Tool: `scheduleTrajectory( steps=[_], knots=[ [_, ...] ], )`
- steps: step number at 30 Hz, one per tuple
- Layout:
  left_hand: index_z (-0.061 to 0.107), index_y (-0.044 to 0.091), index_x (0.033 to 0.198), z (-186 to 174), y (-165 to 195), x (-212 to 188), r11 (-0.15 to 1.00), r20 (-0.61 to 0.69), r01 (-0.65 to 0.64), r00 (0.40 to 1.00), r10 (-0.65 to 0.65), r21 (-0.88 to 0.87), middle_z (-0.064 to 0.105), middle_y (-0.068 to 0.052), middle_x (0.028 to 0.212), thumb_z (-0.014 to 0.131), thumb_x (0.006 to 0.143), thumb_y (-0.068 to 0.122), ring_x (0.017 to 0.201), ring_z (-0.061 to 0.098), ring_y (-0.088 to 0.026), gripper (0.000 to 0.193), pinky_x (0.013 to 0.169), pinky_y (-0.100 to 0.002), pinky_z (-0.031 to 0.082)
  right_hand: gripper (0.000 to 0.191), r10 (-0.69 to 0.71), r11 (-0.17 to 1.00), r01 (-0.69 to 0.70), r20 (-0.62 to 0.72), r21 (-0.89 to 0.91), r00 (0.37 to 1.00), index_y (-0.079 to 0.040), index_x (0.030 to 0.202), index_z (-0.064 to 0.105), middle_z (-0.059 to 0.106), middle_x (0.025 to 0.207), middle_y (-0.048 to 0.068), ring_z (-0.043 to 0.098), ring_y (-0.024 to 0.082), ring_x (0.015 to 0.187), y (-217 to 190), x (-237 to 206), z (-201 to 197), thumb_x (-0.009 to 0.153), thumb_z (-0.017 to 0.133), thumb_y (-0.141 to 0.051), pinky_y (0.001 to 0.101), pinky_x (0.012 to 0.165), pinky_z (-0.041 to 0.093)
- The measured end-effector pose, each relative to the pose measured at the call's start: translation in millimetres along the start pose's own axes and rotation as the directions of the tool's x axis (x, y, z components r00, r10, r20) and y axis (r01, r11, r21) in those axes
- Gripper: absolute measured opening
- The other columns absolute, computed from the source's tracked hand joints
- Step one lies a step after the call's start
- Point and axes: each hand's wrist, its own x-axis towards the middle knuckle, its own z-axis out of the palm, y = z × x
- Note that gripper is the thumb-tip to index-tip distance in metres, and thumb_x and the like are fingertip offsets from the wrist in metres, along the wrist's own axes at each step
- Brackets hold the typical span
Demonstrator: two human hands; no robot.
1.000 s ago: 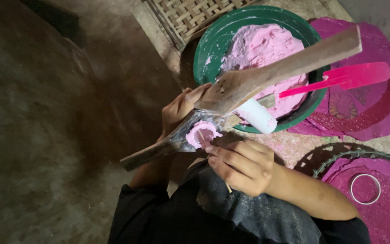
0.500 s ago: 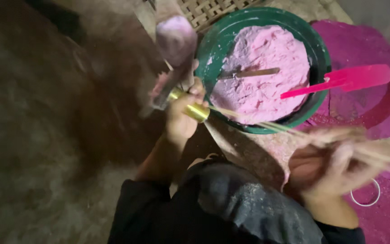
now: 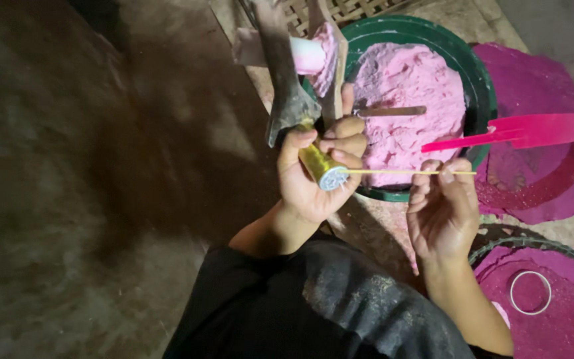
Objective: The person scoops pink dough from a green basin into a wooden hand press, then presses the dough through a circular die onto a pink mat to form round discs. The person repeats this cycle, arranging the discs on the mat.
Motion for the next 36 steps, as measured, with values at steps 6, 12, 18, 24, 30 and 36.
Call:
scheduleTrajectory(
  steps=[6,12,18,24,30,36],
  knots=[
    [0.047,0.006,0.147,4,3,0,1.0,0.002,0.011,1.0,-0.011,-0.019,0.04,0.001,0.094,0.063,0.094,0.011,0.09,0.049,-0.007,0.055,0.094,-0.022,0.054,0.007,-0.088,0.993,0.079,0.112,0.086,0.99,-0.003,0.107,0.054,0.066,0.102,0.013,0.067,0.016,0.085,-3,2,9,0.114,0.056,-0.001,0.0189,0.068,0.055],
    [0.047,0.006,0.148,0,9,-3,0.998,0.018,0.038,0.999,-0.037,-0.057,0.041,0.001,0.095,0.063,0.095,0.011,0.09,0.05,-0.006,0.055,0.096,-0.023,0.054,0.005,-0.128,0.978,0.16,0.222,-0.134,0.967,-0.005,0.109,0.054,0.066,0.097,0.012,0.067,0.016,0.082,1,6,23,0.111,0.058,-0.004,0.02,0.07,0.053],
    [0.044,0.005,0.151,-13,30,-12,1.0,0.018,0.002,1.0,-0.002,0.003,0.043,0.001,0.098,0.062,0.097,0.011,0.088,0.051,-0.005,0.058,0.095,-0.023,0.054,0.013,-0.337,0.832,0.467,0.395,-0.3,0.855,-0.007,0.107,0.052,0.062,0.083,0.007,0.06,0.011,0.064,-33,53,6,0.113,0.064,-0.007,0.0222,0.059,0.046],
    [0.044,0.005,0.155,-30,60,-36,0.9,-0.139,-0.103,0.974,0.177,0.423,0.043,0.0,0.103,0.059,0.095,0.014,0.094,0.047,-0.008,0.063,0.092,-0.024,0.048,0.005,-0.515,-0.012,0.558,0.483,-0.83,0.708,0.001,0.114,0.059,0.07,0.096,0.012,0.069,0.019,0.083,-72,203,-54,0.111,0.058,0.005,0.0329,0.076,0.056],
    [0.045,0.007,0.152,-50,74,-36,0.827,-0.217,-0.079,0.947,0.236,0.557,0.044,-0.002,0.101,0.055,0.092,0.016,0.093,0.047,-0.011,0.062,0.089,-0.025,0.047,0.017,-0.365,-0.456,0.226,0.412,-0.861,0.835,-0.003,0.096,0.07,0.069,0.086,0.022,0.068,0.043,0.082,-46,241,-54,0.089,0.08,-0.014,0.049,0.07,0.054],
    [0.046,0.01,0.152,-90,106,-31,0.484,-0.09,-0.171,0.879,0.469,0.858,0.05,-0.001,0.101,0.058,0.091,0.014,0.09,0.051,-0.011,0.063,0.084,-0.029,0.049,0.037,-0.193,-0.627,0.505,0.746,-0.593,0.637,0.0,0.125,0.061,0.065,0.112,0.018,0.063,0.04,0.102,-40,194,-24,0.089,0.068,-0.007,0.0492,0.087,0.051]
  ],
)
